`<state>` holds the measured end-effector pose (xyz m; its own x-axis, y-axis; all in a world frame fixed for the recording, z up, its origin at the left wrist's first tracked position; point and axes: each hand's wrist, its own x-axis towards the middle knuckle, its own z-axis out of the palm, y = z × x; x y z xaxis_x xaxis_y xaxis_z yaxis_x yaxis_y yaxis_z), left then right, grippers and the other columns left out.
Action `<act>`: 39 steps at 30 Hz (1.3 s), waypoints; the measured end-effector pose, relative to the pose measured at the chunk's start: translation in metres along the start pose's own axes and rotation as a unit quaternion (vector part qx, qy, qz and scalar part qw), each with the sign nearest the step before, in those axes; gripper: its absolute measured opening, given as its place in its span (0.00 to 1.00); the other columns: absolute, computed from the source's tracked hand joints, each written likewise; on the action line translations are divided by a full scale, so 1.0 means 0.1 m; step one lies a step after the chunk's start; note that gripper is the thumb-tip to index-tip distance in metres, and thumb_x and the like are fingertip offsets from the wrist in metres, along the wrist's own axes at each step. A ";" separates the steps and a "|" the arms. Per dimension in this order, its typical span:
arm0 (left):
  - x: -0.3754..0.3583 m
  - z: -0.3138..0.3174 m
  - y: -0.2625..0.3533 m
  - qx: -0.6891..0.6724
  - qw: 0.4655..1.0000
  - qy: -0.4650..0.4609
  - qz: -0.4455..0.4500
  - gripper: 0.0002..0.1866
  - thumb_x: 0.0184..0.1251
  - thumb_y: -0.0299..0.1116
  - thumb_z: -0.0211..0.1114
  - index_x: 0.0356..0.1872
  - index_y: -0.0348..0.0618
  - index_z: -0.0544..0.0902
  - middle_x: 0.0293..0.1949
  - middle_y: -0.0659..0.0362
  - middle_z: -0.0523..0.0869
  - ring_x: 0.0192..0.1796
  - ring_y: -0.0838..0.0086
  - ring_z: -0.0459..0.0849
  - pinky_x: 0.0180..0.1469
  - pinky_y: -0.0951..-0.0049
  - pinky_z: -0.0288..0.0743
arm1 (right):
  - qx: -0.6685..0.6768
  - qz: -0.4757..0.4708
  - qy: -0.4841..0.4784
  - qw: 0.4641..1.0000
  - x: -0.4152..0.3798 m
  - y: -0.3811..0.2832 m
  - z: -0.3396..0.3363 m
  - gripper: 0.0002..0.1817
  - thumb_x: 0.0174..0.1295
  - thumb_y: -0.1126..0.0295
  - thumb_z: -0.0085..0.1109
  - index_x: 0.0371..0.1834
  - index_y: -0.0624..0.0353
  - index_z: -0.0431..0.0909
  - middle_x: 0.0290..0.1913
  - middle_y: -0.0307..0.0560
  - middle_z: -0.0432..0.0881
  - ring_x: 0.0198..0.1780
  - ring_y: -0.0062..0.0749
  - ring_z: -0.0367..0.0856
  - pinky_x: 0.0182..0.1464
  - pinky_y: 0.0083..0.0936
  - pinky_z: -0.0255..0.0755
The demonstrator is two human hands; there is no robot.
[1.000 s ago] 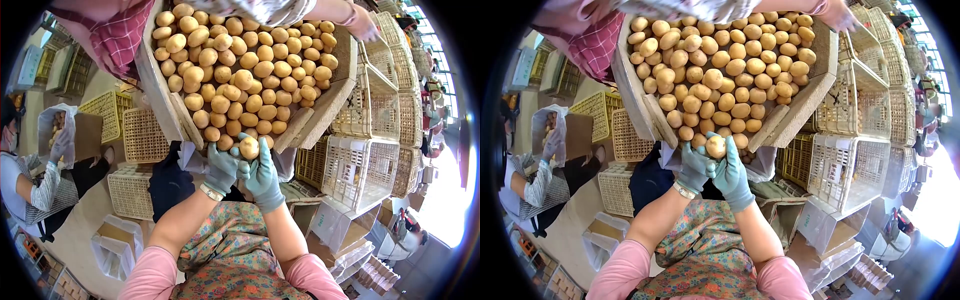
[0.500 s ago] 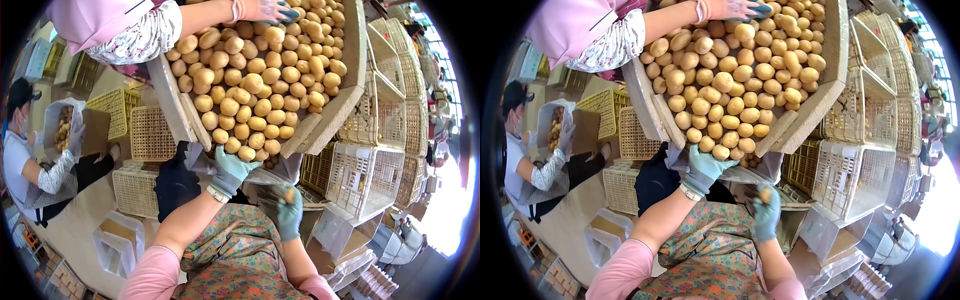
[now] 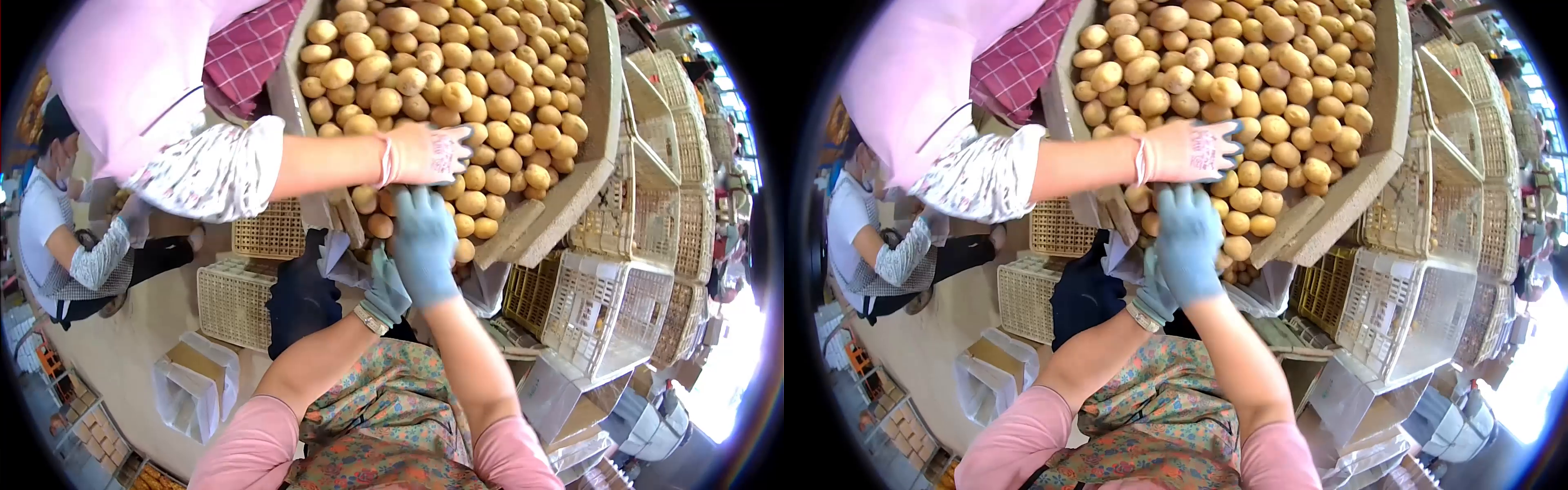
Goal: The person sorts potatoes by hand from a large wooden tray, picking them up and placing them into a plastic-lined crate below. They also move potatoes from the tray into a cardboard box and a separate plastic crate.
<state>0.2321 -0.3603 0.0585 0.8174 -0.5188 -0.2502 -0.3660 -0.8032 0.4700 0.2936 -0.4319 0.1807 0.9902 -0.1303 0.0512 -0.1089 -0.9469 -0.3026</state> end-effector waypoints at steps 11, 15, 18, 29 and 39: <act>-0.03 -0.61 0.19 -0.932 0.244 -0.049 -0.262 0.46 0.74 0.70 0.50 0.82 0.50 0.61 0.80 0.51 0.67 0.82 0.55 0.64 0.83 0.44 0.56 | 0.111 -0.087 -0.036 0.989 -0.09 0.41 0.00 0.28 0.60 0.77 0.61 0.67 0.52 0.79 0.53 0.63 0.83 0.52 0.52 0.86 0.50 0.41 0.80; 0.04 -0.21 -0.02 -0.980 -0.030 -0.195 -0.033 0.48 0.71 0.74 0.51 0.79 0.46 0.66 0.75 0.48 0.73 0.75 0.55 0.73 0.77 0.43 0.68 | 0.711 0.231 -0.084 0.659 -0.77 0.34 -0.08 0.30 0.71 0.76 0.56 0.77 0.53 0.67 0.66 0.56 0.80 0.49 0.41 0.85 0.52 0.37 0.81; -0.05 0.28 -0.34 -0.924 -0.102 -0.346 0.129 0.45 0.74 0.72 0.51 0.77 0.46 0.68 0.73 0.47 0.74 0.72 0.55 0.76 0.71 0.41 0.74 | 0.881 0.323 -0.046 0.343 -1.16 0.38 -0.09 0.30 0.75 0.63 0.55 0.80 0.50 0.65 0.71 0.60 0.77 0.46 0.38 0.84 0.52 0.38 0.80; -0.09 0.28 -0.43 -0.949 0.229 -0.101 -0.194 0.43 0.79 0.69 0.45 0.75 0.40 0.67 0.64 0.39 0.78 0.60 0.41 0.84 0.62 0.44 0.83 | 0.957 0.245 -0.098 0.118 -1.25 0.41 -0.05 0.35 0.81 0.43 0.48 0.80 0.55 0.65 0.71 0.65 0.76 0.48 0.46 0.85 0.45 0.35 0.87; -0.03 -0.42 -0.06 -0.974 0.067 -0.068 -0.206 0.42 0.74 0.65 0.52 0.82 0.55 0.62 0.83 0.55 0.61 0.85 0.52 0.57 0.83 0.29 0.48 | 0.898 0.396 -0.053 0.185 -1.63 0.39 0.08 0.19 0.81 0.53 0.55 0.56 0.59 0.81 0.48 0.50 0.87 0.39 0.34 0.87 0.35 0.24 0.84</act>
<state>0.2508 -0.3414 0.0918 0.5195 -0.6743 -0.5248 0.5363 0.7355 -0.4140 0.1289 -0.4457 0.1530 0.7323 0.0776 -0.6765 -0.1127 0.9936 -0.0080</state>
